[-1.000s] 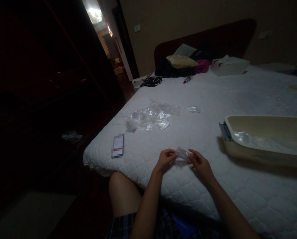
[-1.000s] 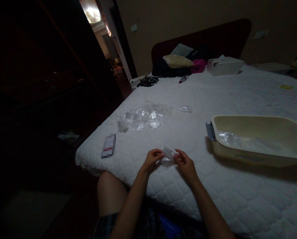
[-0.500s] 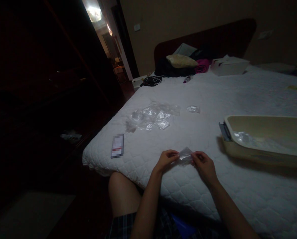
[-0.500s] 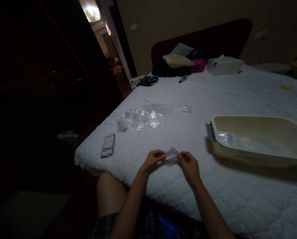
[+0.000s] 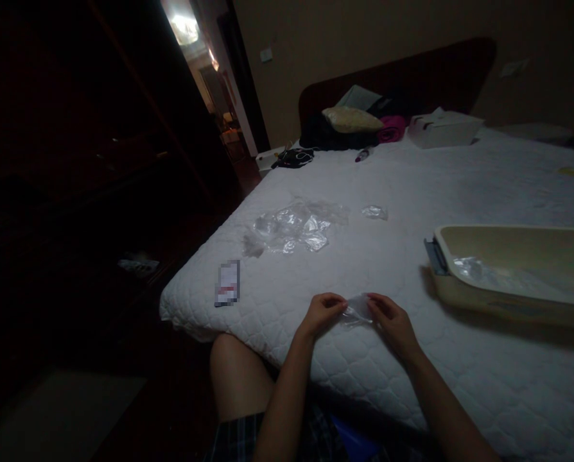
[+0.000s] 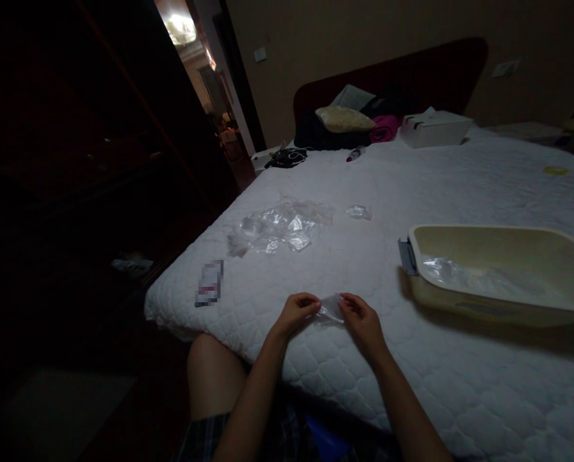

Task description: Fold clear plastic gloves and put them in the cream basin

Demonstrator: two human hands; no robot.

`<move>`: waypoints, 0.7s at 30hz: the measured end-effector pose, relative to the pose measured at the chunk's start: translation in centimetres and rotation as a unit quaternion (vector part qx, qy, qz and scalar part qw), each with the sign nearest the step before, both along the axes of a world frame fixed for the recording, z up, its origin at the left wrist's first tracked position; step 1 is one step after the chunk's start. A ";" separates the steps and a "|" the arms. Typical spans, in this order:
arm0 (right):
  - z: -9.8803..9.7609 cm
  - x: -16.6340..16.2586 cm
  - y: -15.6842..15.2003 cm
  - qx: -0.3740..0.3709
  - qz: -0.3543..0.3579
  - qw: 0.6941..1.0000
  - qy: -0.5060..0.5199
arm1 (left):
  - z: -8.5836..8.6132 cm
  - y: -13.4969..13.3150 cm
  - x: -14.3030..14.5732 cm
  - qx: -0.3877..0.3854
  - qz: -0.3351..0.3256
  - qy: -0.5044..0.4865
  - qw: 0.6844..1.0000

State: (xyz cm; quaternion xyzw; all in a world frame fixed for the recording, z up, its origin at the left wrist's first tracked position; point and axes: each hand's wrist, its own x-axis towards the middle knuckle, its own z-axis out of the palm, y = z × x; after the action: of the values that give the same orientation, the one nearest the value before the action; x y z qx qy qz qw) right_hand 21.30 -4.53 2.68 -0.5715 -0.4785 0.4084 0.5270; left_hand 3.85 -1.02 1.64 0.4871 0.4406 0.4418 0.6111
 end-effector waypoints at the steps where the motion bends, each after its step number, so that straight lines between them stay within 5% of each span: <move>1: 0.1 -0.1 0.0 -0.005 0.003 1.000 -0.010 | 0.0 0.0 0.0 0.002 -0.003 0.007 1.000; 13: 2.4 0.5 -0.3 -0.010 0.063 0.997 -0.038 | 0.4 -0.4 0.1 -0.004 -0.014 0.021 1.000; 17: 7.4 4.6 0.2 0.041 0.074 0.985 -0.151 | 1.1 -0.6 0.1 -0.028 -0.035 -0.013 0.999; 21: 14.7 12.7 1.9 0.087 0.023 0.960 -0.266 | 1.7 -0.9 0.3 -0.067 -0.017 -0.023 0.997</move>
State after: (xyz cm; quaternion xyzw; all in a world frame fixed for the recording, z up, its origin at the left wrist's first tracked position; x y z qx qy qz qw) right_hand 34.01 -2.59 17.37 -0.6004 -0.6480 0.2103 0.4188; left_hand 4.14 -1.89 3.38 0.4420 0.4468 0.4116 0.6600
